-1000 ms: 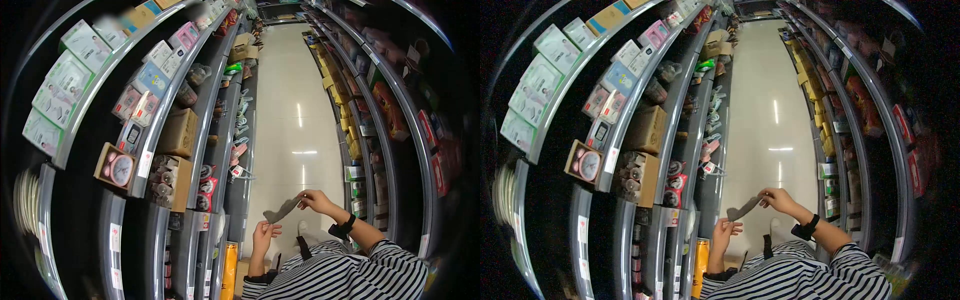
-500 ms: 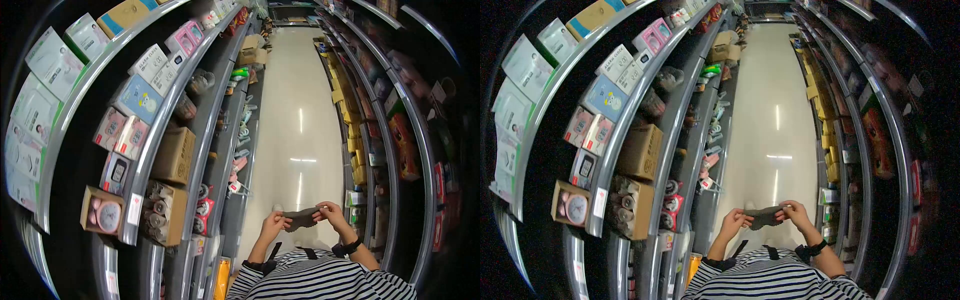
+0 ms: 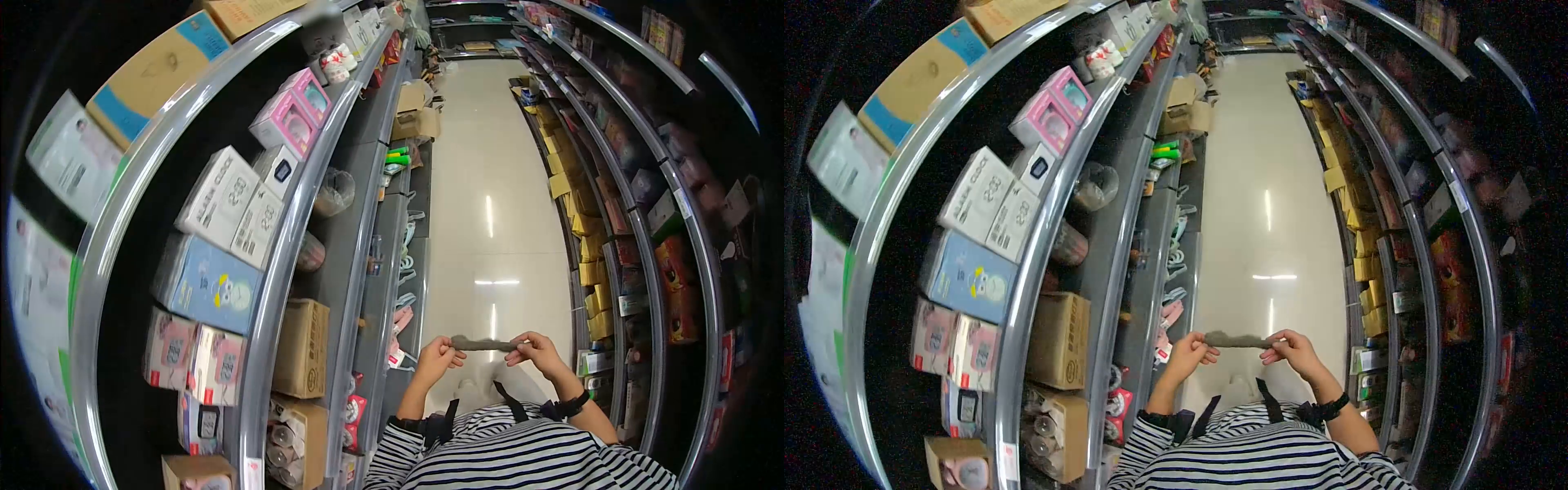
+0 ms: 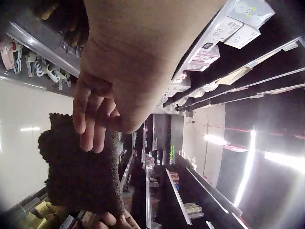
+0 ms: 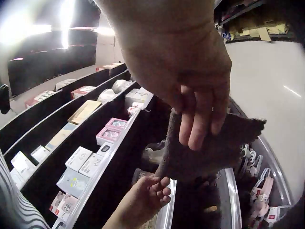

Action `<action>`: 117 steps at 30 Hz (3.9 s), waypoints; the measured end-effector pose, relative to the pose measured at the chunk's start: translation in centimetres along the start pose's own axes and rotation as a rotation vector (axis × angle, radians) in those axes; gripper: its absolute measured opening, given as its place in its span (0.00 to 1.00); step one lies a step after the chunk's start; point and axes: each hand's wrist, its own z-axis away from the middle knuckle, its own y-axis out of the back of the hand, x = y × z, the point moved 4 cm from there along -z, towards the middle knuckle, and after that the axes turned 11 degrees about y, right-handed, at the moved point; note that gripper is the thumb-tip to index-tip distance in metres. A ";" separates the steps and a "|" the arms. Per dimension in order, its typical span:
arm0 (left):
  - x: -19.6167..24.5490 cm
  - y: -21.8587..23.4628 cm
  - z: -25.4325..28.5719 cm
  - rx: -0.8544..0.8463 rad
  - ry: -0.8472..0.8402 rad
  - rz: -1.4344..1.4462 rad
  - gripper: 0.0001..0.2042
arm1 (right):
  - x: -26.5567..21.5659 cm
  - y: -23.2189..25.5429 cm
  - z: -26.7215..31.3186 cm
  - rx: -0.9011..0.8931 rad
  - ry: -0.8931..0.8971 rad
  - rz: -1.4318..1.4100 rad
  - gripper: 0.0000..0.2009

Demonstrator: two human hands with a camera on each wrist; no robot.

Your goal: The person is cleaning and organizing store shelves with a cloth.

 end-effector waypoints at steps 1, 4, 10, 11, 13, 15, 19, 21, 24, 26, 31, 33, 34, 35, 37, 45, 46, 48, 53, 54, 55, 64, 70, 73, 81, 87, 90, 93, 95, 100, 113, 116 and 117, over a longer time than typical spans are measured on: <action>0.9 0.3 -0.7 -0.002 -0.009 0.035 0.08 | 0.1 0.2 -1.1 0.031 -0.022 -0.016 0.09; 1.7 1.3 -4.5 -0.007 0.016 0.086 0.08 | 0.0 1.4 -5.0 0.080 -0.057 -0.037 0.09; 5.9 2.9 -13.3 0.041 0.036 0.154 0.08 | -1.5 5.5 -15.9 -0.003 -0.052 -0.064 0.10; 6.9 3.2 -14.8 0.056 0.032 0.157 0.08 | -1.9 6.2 -18.1 -0.014 -0.051 -0.066 0.10; 9.2 3.8 -17.8 0.082 0.056 0.154 0.09 | -2.8 7.6 -22.8 -0.058 -0.050 -0.043 0.10; 11.6 4.4 -20.7 0.124 0.047 0.172 0.09 | -4.1 9.1 -27.6 -0.102 -0.058 -0.017 0.09; 17.3 6.1 -24.7 0.186 0.036 0.170 0.09 | -6.6 11.3 -37.1 -0.201 -0.015 0.064 0.09; 18.1 7.1 -26.9 0.193 -0.007 0.223 0.08 | -7.2 11.8 -41.1 -0.244 -0.010 0.027 0.09; 20.5 7.7 -29.0 0.232 -0.012 0.270 0.08 | -9.7 11.3 -45.6 -0.261 0.019 0.018 0.10; 21.3 8.2 -30.8 0.245 0.000 0.352 0.09 | -10.4 10.9 -48.2 -0.271 0.008 0.015 0.10; 23.3 10.4 -35.4 0.390 0.036 0.444 0.09 | -10.6 10.1 -53.8 -0.254 -0.112 -0.061 0.10; 24.1 12.0 -37.5 0.392 0.025 0.459 0.09 | -10.9 10.1 -56.4 -0.255 -0.139 -0.065 0.09; 24.7 12.9 -38.5 0.395 0.009 0.478 0.09 | -11.3 10.0 -57.9 -0.268 -0.141 -0.055 0.09; 25.4 13.8 -39.3 0.398 -0.007 0.496 0.09 | -11.8 9.8 -59.3 -0.282 -0.143 -0.047 0.09; 27.1 15.3 -40.8 0.400 -0.013 0.505 0.09 | -13.5 9.1 -62.2 -0.307 -0.142 -0.013 0.09; 32.8 19.7 -46.0 0.416 -0.067 0.485 0.09 | -17.3 8.1 -73.0 -0.413 0.002 0.034 0.10; 33.8 20.0 -46.1 0.404 -0.095 0.474 0.09 | -17.6 7.9 -74.2 -0.444 0.001 0.030 0.10; 34.9 20.6 -45.9 0.455 -0.124 0.491 0.09 | -17.9 7.3 -76.4 -0.461 -0.033 0.032 0.10; 33.7 21.6 -47.3 0.807 -0.170 0.306 0.07 | -17.4 3.9 -82.2 -0.716 -0.054 0.105 0.10; 33.3 21.2 -47.3 0.837 -0.161 0.340 0.07 | -17.1 3.4 -83.2 -0.754 -0.075 0.121 0.10; 33.6 20.9 -47.1 0.896 -0.143 0.378 0.07 | -17.0 2.9 -84.1 -0.821 -0.056 0.140 0.10; 36.1 21.1 -43.4 1.637 0.018 0.123 0.10 | -17.7 -6.5 -88.0 -1.235 -0.048 0.306 0.10; 38.4 25.1 -43.3 2.024 0.265 -0.051 0.25 | -15.7 -14.3 -87.4 -1.297 0.416 0.367 0.21; 35.4 25.2 -48.4 1.849 0.455 -0.401 0.27 | -13.5 -14.3 -84.7 -1.704 0.873 0.642 0.26; 35.7 26.2 -49.0 1.614 0.741 -0.406 0.22 | -9.0 -15.9 -84.7 -1.844 1.136 0.974 0.26; 34.6 29.5 -48.4 1.385 0.878 -0.257 0.26 | -7.2 -20.0 -84.8 -2.040 0.949 1.215 0.29; 34.3 31.0 -48.0 1.353 0.867 -0.162 0.27 | -6.5 -21.4 -85.3 -2.124 0.959 1.316 0.32; 33.5 32.1 -48.0 1.369 0.827 -0.115 0.29 | -7.3 -22.1 -84.7 -2.108 0.958 1.362 0.34; 33.4 32.7 -47.9 1.377 0.858 -0.138 0.30 | -6.3 -22.6 -85.2 -2.093 1.008 1.369 0.34; 30.8 35.9 -49.3 1.634 0.870 -0.249 0.30 | -4.1 -25.0 -85.9 -1.933 1.262 1.478 0.34; 29.1 42.2 -47.9 1.631 0.971 -0.194 0.29 | -3.1 -30.4 -87.1 -2.021 1.497 1.335 0.33; 28.3 43.2 -48.0 1.647 0.967 -0.169 0.29 | -4.2 -31.0 -87.5 -2.040 1.448 1.278 0.33; 28.0 43.9 -47.4 1.651 0.973 -0.171 0.29 | -4.5 -31.1 -87.7 -2.039 1.435 1.271 0.33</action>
